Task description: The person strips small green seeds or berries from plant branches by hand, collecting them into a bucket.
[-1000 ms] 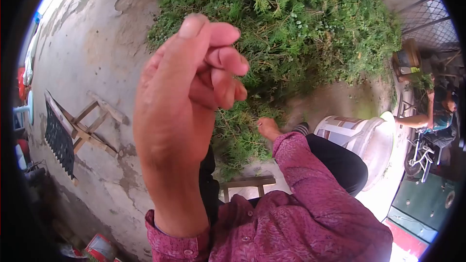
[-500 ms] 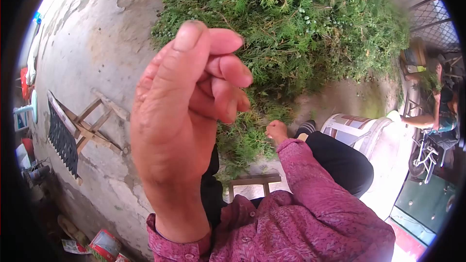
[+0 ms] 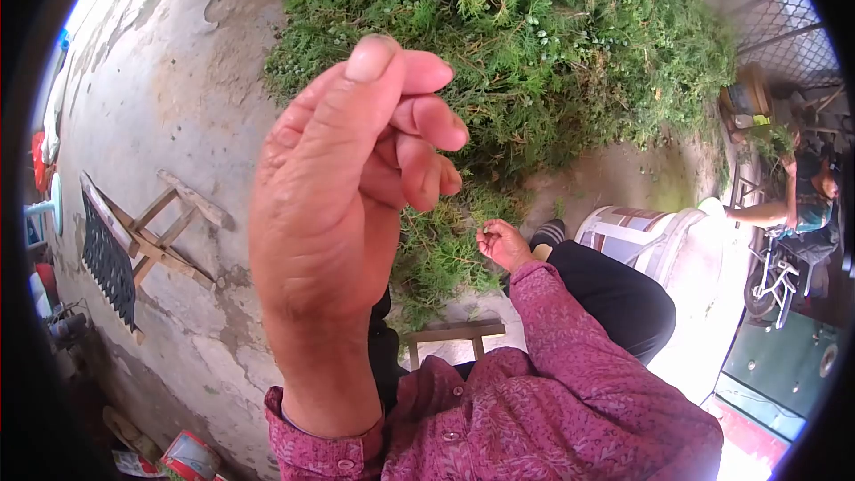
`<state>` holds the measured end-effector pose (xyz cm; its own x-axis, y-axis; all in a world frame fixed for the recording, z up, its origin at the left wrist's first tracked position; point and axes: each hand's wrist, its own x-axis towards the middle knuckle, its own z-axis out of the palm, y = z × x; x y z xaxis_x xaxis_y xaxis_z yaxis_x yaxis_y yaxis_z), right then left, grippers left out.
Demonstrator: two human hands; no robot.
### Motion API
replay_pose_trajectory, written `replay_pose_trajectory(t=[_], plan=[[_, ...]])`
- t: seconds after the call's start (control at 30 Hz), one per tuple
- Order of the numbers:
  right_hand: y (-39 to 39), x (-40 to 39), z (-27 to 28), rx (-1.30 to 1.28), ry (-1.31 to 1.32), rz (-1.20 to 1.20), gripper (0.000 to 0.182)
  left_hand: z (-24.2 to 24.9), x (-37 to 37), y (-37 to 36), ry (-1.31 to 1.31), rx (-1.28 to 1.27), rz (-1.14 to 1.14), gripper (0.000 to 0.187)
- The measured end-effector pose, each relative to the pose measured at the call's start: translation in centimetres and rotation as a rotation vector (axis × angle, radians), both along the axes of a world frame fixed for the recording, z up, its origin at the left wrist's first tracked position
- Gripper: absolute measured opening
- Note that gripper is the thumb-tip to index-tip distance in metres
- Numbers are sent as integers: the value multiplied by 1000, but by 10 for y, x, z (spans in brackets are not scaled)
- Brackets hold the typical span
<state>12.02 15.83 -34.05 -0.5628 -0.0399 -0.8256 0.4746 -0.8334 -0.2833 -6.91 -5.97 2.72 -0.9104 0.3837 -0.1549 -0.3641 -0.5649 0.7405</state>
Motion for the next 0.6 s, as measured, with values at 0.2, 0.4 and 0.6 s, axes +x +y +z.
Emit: replay_pose_trajectory(t=[0.2,0.4,0.6], plan=[[-3,-7,-1,23,44,19,11,2,-2,2,-39,-113,30,37],[-12,-53,58,45,180,27,13,3,6,3,299,-515,-72,28],[-33,-130,229,150,649,192,16,-12,17,12,889,-1320,-265,33]])
